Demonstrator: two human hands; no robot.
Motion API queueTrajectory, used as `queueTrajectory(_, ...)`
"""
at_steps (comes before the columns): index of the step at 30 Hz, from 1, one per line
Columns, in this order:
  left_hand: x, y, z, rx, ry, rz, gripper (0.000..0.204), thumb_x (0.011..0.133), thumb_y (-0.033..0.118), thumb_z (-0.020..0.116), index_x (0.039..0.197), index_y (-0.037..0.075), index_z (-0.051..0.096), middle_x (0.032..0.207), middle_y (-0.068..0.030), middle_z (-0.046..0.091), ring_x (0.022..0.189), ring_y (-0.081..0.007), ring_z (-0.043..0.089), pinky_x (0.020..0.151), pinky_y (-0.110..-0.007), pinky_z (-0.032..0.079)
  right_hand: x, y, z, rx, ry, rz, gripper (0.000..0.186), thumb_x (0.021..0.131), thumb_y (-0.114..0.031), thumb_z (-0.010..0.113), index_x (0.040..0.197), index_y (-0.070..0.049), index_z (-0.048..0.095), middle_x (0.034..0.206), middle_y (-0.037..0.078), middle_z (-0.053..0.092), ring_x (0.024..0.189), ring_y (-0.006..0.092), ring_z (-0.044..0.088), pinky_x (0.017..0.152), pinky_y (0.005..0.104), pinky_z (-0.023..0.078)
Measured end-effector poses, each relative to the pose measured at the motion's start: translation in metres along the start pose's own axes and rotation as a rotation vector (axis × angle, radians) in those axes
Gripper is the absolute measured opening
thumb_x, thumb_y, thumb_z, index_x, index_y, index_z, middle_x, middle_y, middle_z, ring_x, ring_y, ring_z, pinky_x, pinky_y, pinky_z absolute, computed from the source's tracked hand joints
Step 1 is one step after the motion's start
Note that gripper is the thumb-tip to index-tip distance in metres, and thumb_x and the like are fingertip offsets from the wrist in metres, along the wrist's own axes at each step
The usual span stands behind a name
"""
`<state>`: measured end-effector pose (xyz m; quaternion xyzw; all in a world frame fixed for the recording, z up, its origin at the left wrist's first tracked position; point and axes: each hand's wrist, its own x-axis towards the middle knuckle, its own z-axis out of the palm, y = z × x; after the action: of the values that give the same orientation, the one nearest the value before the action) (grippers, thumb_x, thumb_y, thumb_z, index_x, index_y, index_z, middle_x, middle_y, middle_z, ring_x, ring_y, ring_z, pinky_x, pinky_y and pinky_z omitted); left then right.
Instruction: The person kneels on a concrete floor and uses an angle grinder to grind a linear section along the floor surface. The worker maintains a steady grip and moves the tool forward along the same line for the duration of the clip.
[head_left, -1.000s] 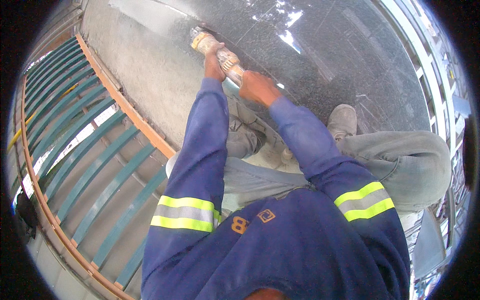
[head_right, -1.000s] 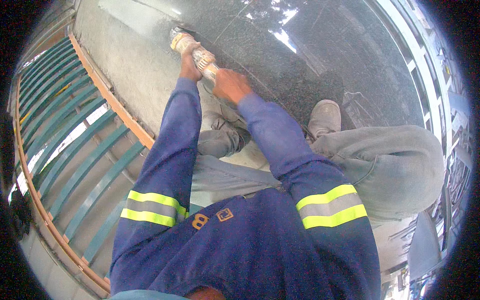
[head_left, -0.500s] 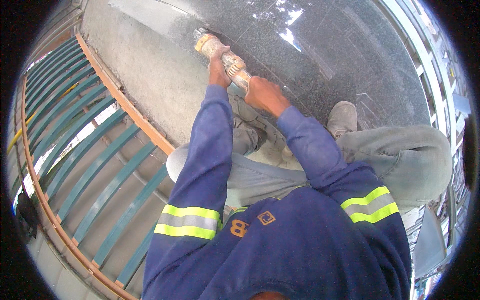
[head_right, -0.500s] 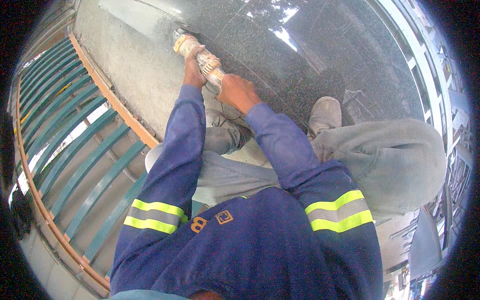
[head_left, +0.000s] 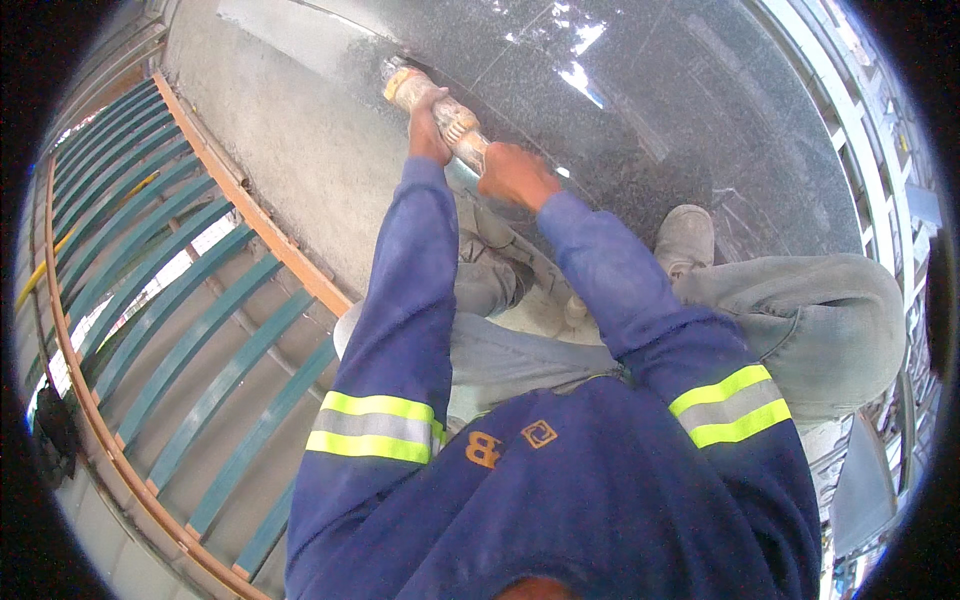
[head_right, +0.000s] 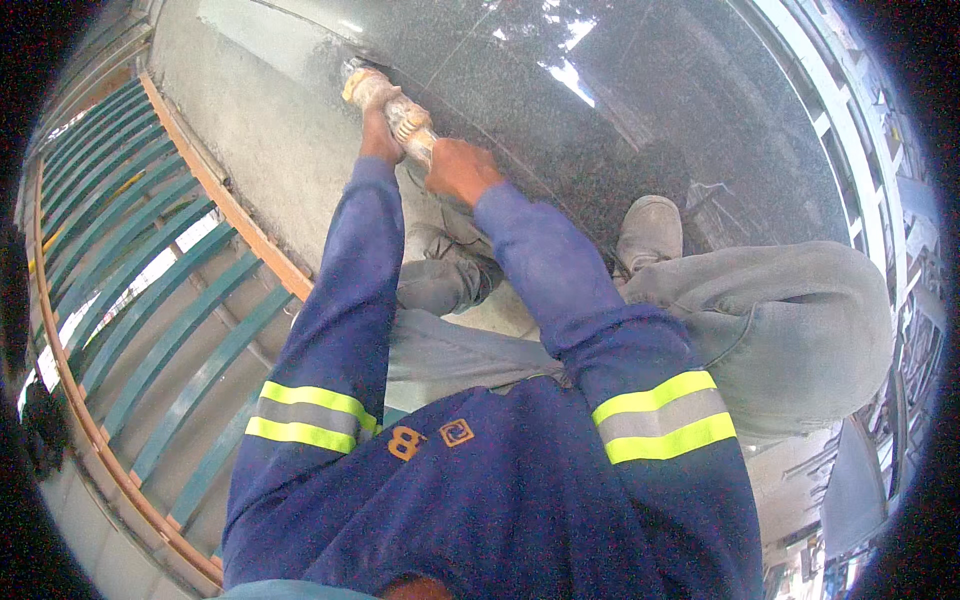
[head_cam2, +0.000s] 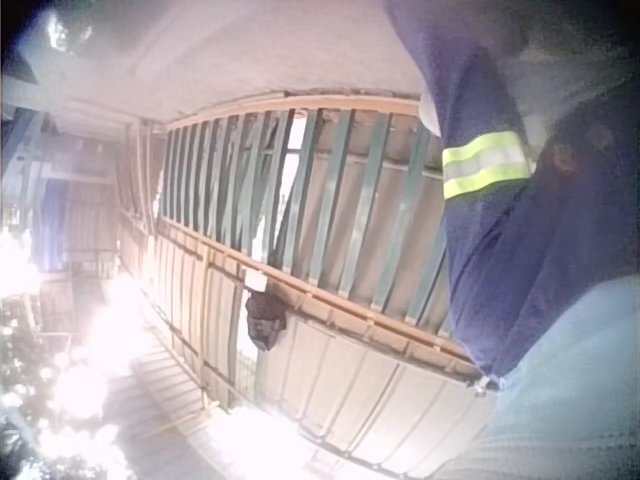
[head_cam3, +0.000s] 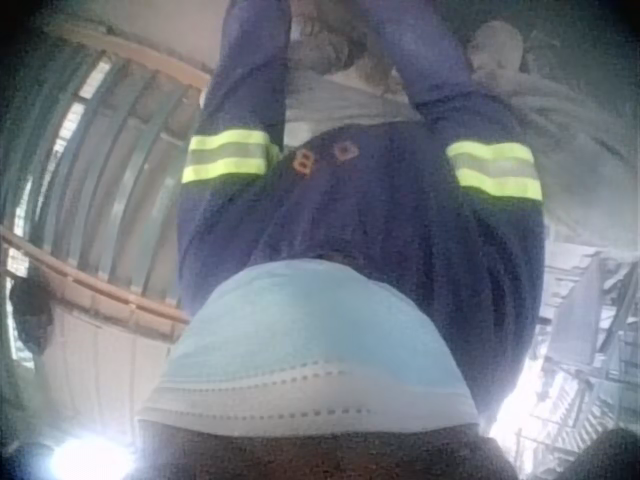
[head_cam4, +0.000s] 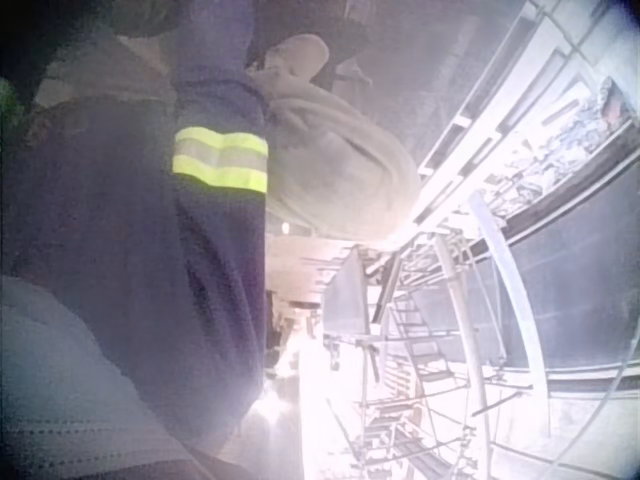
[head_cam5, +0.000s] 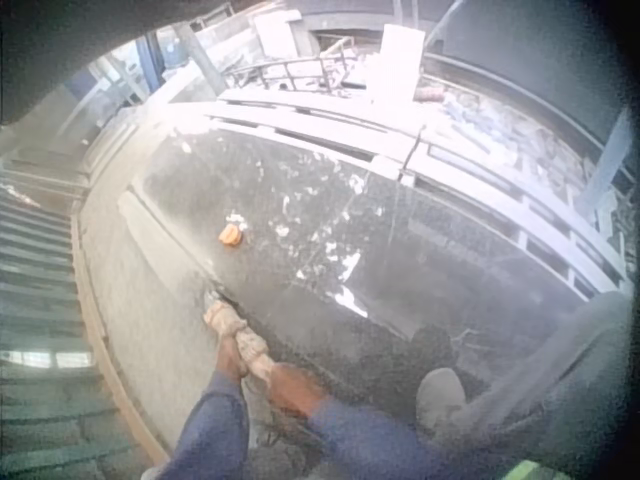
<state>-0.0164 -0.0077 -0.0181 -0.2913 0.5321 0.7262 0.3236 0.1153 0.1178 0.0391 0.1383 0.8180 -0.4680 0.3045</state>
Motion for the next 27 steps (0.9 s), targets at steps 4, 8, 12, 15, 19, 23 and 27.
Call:
queueTrajectory(4,-0.021,-0.006,0.005,-0.007,0.004,0.003,0.033,0.081,0.02,0.067,0.104,0.003,0.053,0.082,-0.0118,0.06,0.068,-0.0282,0.066,0.064,-0.045,0.06,-0.019,0.001,0.001,-0.006,0.002,0.002,0.038,0.074,-0.022,0.075,0.103,0.002,0.071,0.106,0.024,0.071,0.099,0.0388,0.07,0.087,0.0493,0.055)
queueTrajectory(8,-0.034,-0.012,0.008,-0.024,0.0,-0.012,0.033,0.081,0.02,0.068,0.104,0.003,0.052,0.079,-0.0115,0.06,0.066,-0.028,0.066,0.061,-0.045,0.059,-0.032,0.005,0.004,-0.019,0.013,0.023,0.037,0.074,-0.021,0.075,0.103,0.002,0.071,0.106,0.023,0.071,0.1,0.0397,0.069,0.087,0.0503,0.055)
queueTrajectory(12,-0.03,-0.014,0.005,-0.044,-0.012,0.005,0.032,0.08,0.019,0.069,0.103,0.003,0.052,0.077,-0.0113,0.059,0.064,-0.0286,0.065,0.06,-0.045,0.059,-0.031,0.006,0.009,-0.013,0.047,0.038,0.035,0.075,-0.019,0.073,0.103,0.001,0.07,0.107,0.024,0.07,0.102,0.0401,0.069,0.088,0.0503,0.055)
queueTrajectory(15,-0.02,-0.012,0.002,-0.03,-0.026,-0.009,0.032,0.08,0.019,0.068,0.103,0.004,0.053,0.078,-0.0116,0.06,0.064,-0.029,0.066,0.06,-0.046,0.059,-0.026,0.008,0.009,-0.022,0.058,0.004,0.035,0.075,-0.018,0.071,0.104,0.001,0.07,0.108,0.024,0.07,0.102,0.0397,0.069,0.088,0.0502,0.055)
queueTrajectory(19,-0.007,-0.01,0.001,-0.017,0.007,-0.003,0.031,0.08,0.02,0.068,0.103,0.004,0.053,0.078,-0.0119,0.06,0.065,-0.0292,0.066,0.061,-0.046,0.059,-0.012,0.006,0.006,0.001,0.021,0.009,0.036,0.075,-0.018,0.07,0.106,0.002,0.07,0.109,0.024,0.07,0.102,0.0394,0.069,0.088,0.0502,0.054)
queueTrajectory(23,0.008,0.0,-0.007,-0.032,-0.023,-0.01,0.031,0.08,0.02,0.068,0.102,0.005,0.053,0.078,-0.012,0.06,0.067,-0.0291,0.066,0.062,-0.045,0.059,-0.001,0.002,0.004,0.008,0.01,-0.006,0.038,0.075,-0.019,0.071,0.107,0.002,0.07,0.11,0.024,0.07,0.102,0.0391,0.069,0.088,0.0495,0.055)
queueTrajectory(27,-0.001,0.003,-0.002,-0.015,-0.037,-0.045,0.031,0.08,0.019,0.068,0.103,0.005,0.053,0.079,-0.0114,0.059,0.067,-0.0285,0.066,0.062,-0.045,0.059,-0.006,0.0,0.002,0.018,0.009,-0.02,0.037,0.076,-0.016,0.066,0.106,0.005,0.069,0.105,0.026,0.07,0.1,0.0409,0.069,0.086,0.0488,0.054)
